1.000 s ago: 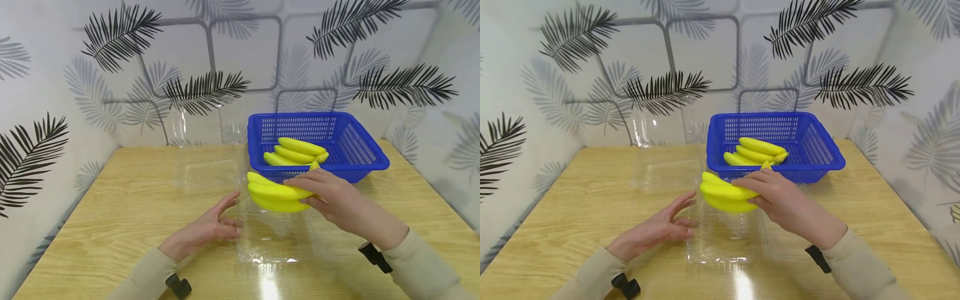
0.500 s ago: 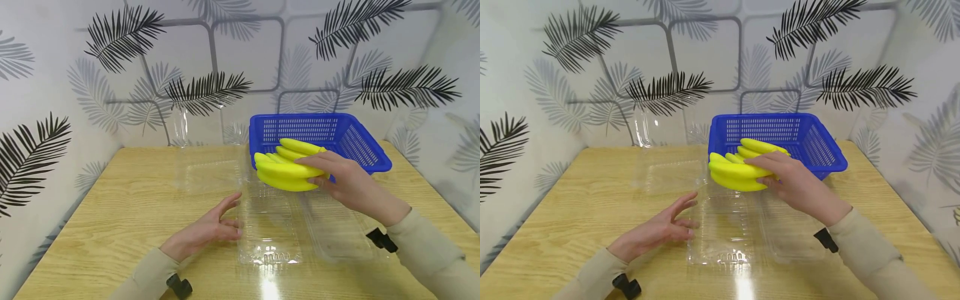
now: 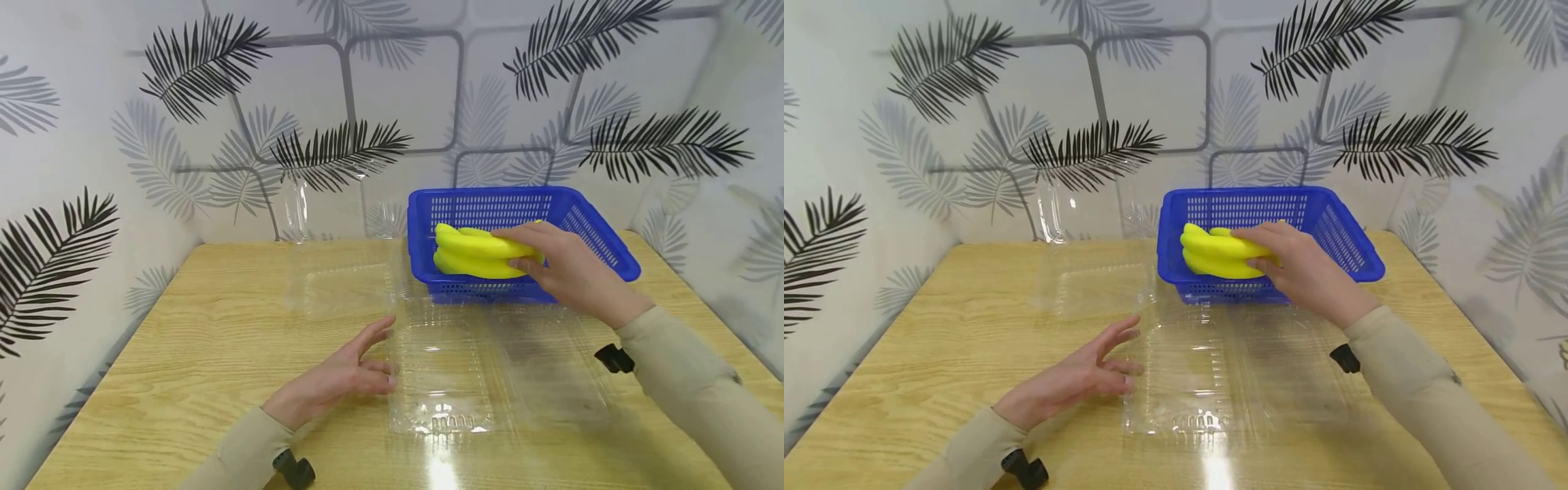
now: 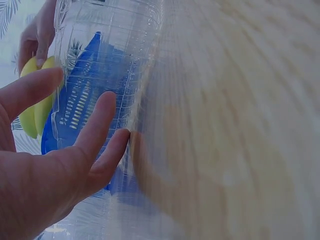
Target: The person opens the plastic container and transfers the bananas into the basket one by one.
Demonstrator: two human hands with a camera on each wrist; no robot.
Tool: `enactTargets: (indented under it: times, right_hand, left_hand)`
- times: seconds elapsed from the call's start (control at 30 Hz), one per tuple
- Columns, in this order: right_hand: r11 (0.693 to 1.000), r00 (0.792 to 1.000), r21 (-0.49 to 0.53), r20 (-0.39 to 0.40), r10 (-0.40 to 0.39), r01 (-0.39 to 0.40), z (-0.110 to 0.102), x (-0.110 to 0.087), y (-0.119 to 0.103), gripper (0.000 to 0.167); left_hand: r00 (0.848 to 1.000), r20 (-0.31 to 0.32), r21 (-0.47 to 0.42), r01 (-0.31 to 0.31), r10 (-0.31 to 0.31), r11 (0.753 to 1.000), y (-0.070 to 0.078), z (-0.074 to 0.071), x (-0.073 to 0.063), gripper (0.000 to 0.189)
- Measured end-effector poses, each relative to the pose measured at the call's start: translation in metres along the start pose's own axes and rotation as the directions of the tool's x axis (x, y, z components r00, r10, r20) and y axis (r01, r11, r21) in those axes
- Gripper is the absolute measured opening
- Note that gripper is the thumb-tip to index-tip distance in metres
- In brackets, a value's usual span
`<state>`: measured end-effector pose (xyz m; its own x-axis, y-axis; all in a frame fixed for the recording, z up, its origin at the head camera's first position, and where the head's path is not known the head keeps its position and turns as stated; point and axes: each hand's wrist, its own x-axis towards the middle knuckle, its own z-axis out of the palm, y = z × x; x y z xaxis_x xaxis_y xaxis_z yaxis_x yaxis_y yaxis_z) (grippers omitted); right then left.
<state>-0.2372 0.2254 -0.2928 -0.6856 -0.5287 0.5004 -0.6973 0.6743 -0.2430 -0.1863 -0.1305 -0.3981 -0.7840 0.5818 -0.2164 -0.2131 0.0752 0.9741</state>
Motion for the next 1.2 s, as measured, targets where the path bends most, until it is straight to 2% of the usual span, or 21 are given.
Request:
enactTargets:
  times: [0.3, 0.77, 1.0, 1.2]
  right_hand:
    - [0.992, 0.988, 0.014, 0.097, 0.122, -0.124, 0.013, 0.012, 0.027, 0.045]
    - [0.981, 0.964, 0.027, 0.189, 0.184, -0.193, 0.033, 0.023, 0.053, 0.044]
    - [0.989, 0.960, 0.012, 0.244, 0.141, -0.148, 0.038, 0.029, 0.056, 0.046]
    - [0.984, 0.944, 0.016, 0.284, 0.168, -0.180, 0.041, 0.031, 0.060, 0.046]
  left_hand:
    - [1.000, 0.007, -0.002, 0.005, -0.005, 1.000, -0.001, 0.000, -0.001, 0.097]
    - [1.000, 0.007, -0.009, -0.001, 0.001, 1.000, -0.001, 0.000, 0.000, 0.096]
    - [1.000, 0.007, -0.018, 0.003, -0.003, 1.000, -0.002, -0.001, 0.000, 0.097]
    - [1.000, 0.014, -0.023, -0.004, 0.004, 1.000, -0.002, -0.001, -0.001, 0.098]
